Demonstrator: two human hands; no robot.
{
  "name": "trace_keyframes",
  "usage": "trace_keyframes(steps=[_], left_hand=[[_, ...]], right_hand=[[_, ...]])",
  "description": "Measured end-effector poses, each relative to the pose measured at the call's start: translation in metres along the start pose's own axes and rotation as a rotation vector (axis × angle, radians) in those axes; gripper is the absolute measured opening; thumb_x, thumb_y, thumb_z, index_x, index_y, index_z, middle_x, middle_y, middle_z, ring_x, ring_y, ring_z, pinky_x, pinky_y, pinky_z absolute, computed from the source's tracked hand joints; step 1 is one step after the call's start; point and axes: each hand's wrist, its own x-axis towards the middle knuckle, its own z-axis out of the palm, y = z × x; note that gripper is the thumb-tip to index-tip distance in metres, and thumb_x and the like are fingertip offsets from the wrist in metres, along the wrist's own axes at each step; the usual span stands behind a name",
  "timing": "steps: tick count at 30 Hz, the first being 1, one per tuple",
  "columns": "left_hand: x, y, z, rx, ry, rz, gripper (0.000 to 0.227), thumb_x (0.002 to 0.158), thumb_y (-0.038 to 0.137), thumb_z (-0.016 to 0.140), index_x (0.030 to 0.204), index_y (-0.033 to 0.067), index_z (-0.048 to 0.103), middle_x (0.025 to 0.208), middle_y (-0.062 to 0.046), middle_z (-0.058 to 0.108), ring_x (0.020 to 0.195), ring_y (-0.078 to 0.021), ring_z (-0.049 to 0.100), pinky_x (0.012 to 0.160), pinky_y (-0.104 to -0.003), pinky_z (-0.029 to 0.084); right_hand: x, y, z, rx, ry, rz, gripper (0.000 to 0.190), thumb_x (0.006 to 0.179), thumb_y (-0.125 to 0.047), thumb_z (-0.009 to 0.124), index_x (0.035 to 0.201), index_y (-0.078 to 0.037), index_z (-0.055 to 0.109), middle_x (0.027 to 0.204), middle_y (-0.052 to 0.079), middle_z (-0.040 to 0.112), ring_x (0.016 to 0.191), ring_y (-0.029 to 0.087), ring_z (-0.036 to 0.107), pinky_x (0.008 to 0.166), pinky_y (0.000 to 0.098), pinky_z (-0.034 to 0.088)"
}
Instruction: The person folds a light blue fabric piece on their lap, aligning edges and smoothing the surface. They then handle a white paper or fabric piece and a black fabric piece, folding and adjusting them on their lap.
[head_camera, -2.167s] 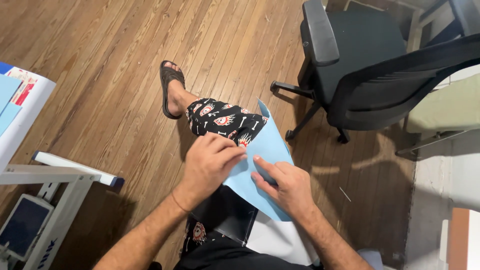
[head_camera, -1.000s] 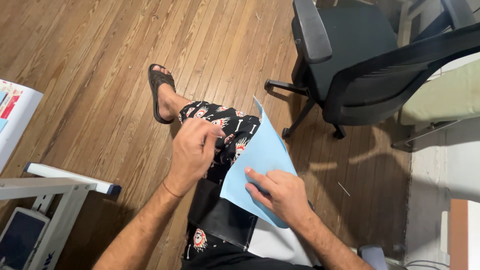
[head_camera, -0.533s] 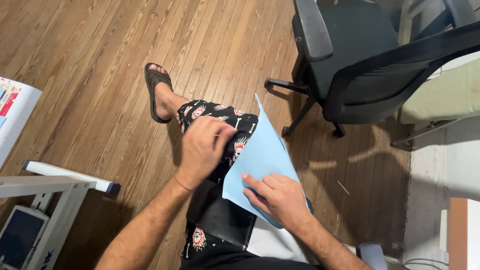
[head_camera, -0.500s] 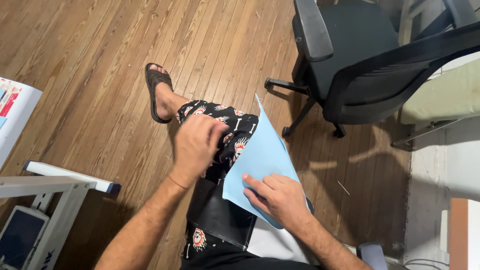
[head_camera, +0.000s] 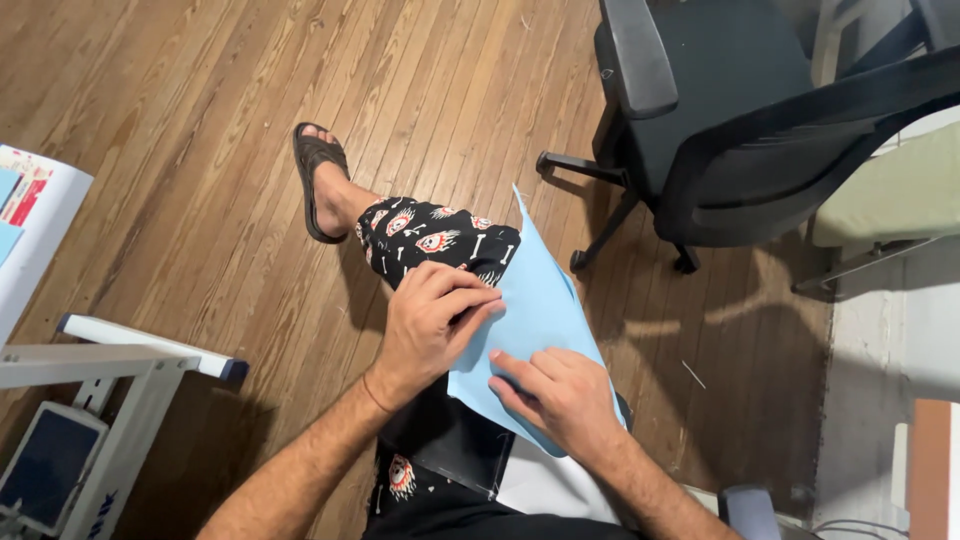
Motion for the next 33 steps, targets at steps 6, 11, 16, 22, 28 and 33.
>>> trace_keyframes(steps=[6, 11, 16, 22, 28, 33], left_hand=[[0.004, -0.008, 0.002, 0.091, -0.01, -0.076, 0.015, 0.102, 0.021, 0.061, 0.091, 0.0111, 0.064, 0.093, -0.002, 0.067, 0.083, -0.0236, 0.058, 0.072, -0.038, 0.04], [-0.004, -0.044, -0.01, 0.345, -0.041, -0.24, 0.028, 0.108, 0.031, 0.051, 0.096, 0.0107, 0.066, 0.098, -0.006, 0.065, 0.085, -0.0269, 0.056, 0.074, -0.041, 0.041], [0.01, -0.002, -0.03, -0.042, -0.021, -0.074, 0.011, 0.095, 0.018, 0.075, 0.1, 0.0078, 0.076, 0.099, -0.004, 0.069, 0.091, -0.0219, 0.06, 0.086, -0.034, 0.049], [0.001, -0.005, -0.01, 0.035, -0.07, -0.004, 0.008, 0.094, 0.022, 0.078, 0.099, 0.0177, 0.076, 0.098, 0.005, 0.07, 0.09, -0.0193, 0.059, 0.077, -0.035, 0.042], [0.012, 0.003, -0.003, 0.146, -0.11, 0.008, 0.009, 0.094, 0.02, 0.069, 0.086, 0.0155, 0.068, 0.093, 0.002, 0.067, 0.087, -0.0195, 0.058, 0.075, -0.036, 0.039], [0.012, -0.009, -0.004, 0.197, -0.052, -0.14, 0.008, 0.097, 0.018, 0.063, 0.093, 0.012, 0.063, 0.096, -0.004, 0.065, 0.09, -0.0256, 0.06, 0.079, -0.04, 0.043]], right_hand=[[-0.001, 0.0, 0.005, 0.016, 0.023, 0.001, 0.019, 0.094, -0.03, 0.077, 0.109, -0.019, 0.073, 0.063, -0.003, 0.041, 0.053, 0.017, 0.043, 0.046, 0.0329, 0.035], [-0.005, 0.001, 0.008, 0.019, 0.04, 0.002, 0.018, 0.094, -0.031, 0.077, 0.109, -0.02, 0.073, 0.061, -0.003, 0.04, 0.052, 0.016, 0.041, 0.046, 0.0321, 0.034], [0.0, 0.001, 0.006, 0.033, 0.053, 0.0, 0.019, 0.094, -0.03, 0.077, 0.108, -0.018, 0.074, 0.062, -0.003, 0.041, 0.052, 0.017, 0.042, 0.047, 0.0324, 0.036], [0.0, 0.0, 0.005, 0.031, 0.047, -0.008, 0.019, 0.094, -0.029, 0.078, 0.108, -0.017, 0.074, 0.062, -0.003, 0.041, 0.052, 0.017, 0.042, 0.047, 0.033, 0.036], [0.0, 0.001, 0.004, 0.015, 0.049, -0.011, 0.018, 0.094, -0.03, 0.077, 0.107, -0.017, 0.074, 0.062, -0.003, 0.041, 0.052, 0.016, 0.042, 0.045, 0.0332, 0.035], [-0.003, 0.001, 0.005, 0.01, 0.044, -0.013, 0.017, 0.094, -0.031, 0.078, 0.105, -0.018, 0.074, 0.063, -0.003, 0.041, 0.053, 0.017, 0.043, 0.047, 0.0329, 0.036]])
